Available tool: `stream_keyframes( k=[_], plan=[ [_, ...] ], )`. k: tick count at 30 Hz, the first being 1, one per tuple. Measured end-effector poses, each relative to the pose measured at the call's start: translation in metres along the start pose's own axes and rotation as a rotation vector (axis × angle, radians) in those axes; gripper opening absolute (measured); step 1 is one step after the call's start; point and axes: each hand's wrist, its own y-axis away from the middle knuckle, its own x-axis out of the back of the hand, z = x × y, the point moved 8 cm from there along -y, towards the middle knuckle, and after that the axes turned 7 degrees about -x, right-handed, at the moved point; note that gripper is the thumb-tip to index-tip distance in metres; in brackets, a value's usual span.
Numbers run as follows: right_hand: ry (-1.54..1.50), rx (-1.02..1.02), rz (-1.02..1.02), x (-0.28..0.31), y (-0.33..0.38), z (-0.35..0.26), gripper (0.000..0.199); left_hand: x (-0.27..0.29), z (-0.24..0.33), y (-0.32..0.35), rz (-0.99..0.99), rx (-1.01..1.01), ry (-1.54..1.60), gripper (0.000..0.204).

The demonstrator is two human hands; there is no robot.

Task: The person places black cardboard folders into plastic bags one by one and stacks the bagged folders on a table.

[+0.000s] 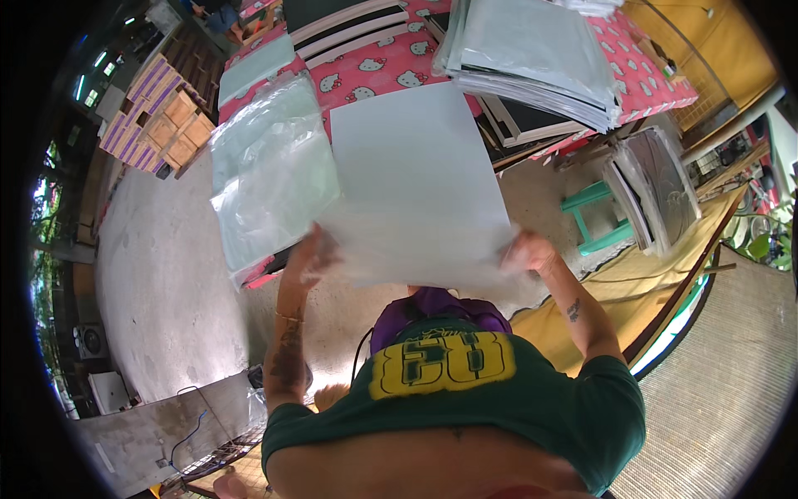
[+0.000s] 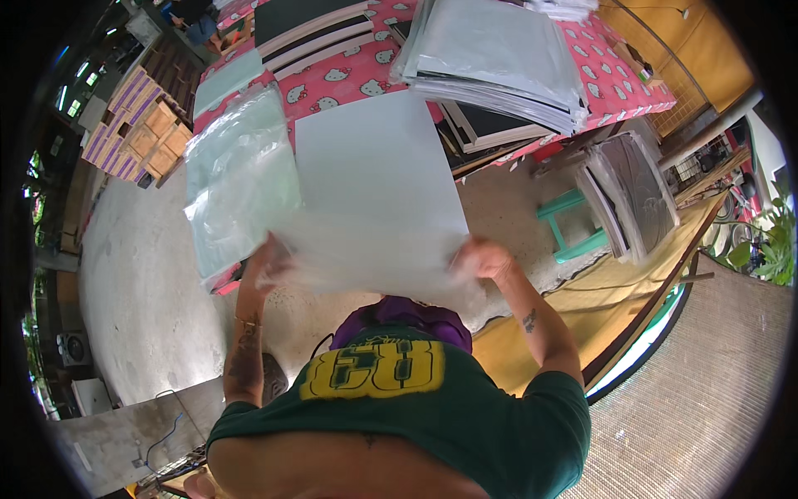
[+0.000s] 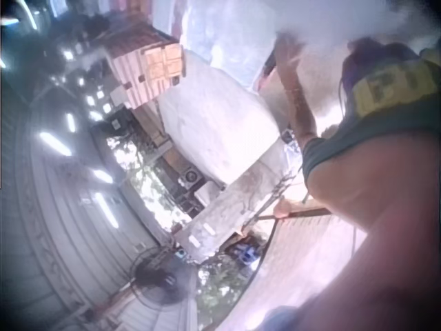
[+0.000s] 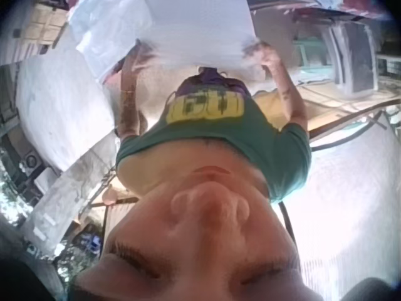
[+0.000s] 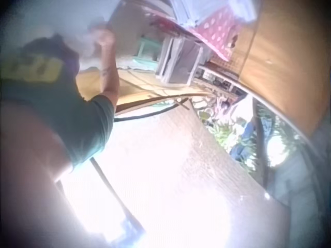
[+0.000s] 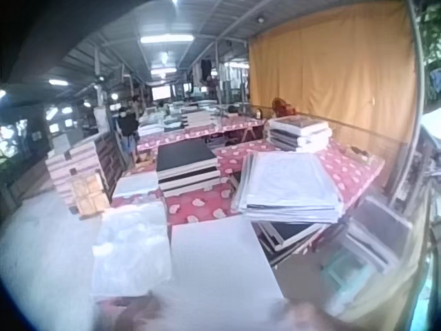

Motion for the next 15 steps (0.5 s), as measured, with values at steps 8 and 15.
stream_keyframes(
  k=[8,15],
  plan=[
    [0.409,-0.379,0.881,0.080,0.076,0.031,0.036,0.018,-0.078,0.049,0.458,-0.030,-0.302,0.044],
    [1.061,0.432,1.331,0.064,0.074,0.027,0.042,0.012,-0.108,0.056,0.795,-0.201,-0.458,0.042]
  ],
)
